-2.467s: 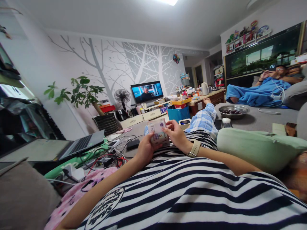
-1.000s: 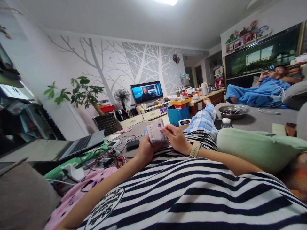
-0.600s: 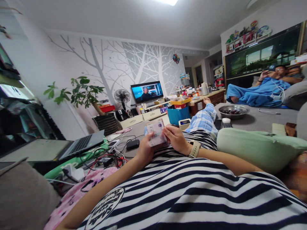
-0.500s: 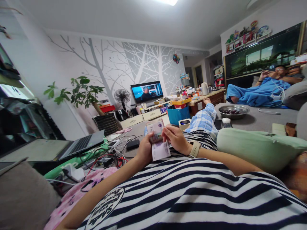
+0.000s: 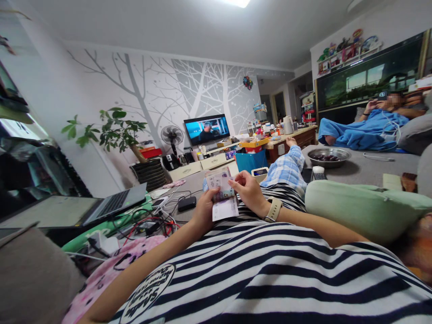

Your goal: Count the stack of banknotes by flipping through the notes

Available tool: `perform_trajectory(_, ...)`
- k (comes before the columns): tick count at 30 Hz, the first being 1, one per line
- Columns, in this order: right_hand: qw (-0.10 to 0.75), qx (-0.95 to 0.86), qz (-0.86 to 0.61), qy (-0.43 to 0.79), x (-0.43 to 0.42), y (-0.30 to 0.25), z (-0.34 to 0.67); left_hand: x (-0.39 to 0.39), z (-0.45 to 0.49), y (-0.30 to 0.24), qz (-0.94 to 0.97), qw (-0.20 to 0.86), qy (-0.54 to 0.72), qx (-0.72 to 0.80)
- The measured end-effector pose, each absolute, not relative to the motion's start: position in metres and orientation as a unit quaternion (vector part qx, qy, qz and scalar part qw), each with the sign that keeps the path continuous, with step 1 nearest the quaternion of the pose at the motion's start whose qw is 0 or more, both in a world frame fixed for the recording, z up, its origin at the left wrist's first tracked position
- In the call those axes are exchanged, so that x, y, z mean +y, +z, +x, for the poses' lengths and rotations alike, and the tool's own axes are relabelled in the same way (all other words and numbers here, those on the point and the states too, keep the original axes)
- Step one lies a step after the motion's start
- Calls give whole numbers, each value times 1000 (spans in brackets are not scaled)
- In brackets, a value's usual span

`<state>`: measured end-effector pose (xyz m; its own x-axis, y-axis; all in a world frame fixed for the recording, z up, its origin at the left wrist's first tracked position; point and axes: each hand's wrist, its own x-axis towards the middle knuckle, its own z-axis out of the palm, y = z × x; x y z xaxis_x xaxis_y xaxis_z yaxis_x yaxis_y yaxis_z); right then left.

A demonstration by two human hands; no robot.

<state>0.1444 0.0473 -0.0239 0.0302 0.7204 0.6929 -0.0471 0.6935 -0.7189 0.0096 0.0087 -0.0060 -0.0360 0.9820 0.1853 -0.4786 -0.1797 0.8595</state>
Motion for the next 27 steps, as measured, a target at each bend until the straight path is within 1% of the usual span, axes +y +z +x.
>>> perform_trajectory(10, 655, -658, -265, 261, 45, -22, 145, 16, 10, -7, 382, 581, 651, 304)
perform_trajectory(14, 663, -660, -218, 279, 38, -20, 146, 12, 13, -2, 351, 588, 658, 314)
perform_trajectory(18, 654, -674, -178, 294, 32, -18, 146, 8, 14, 1, 356, 600, 645, 311)
perform_trajectory(27, 641, -682, -161, 312, 30, -19, 145, 13, 9, -3, 397, 604, 629, 286)
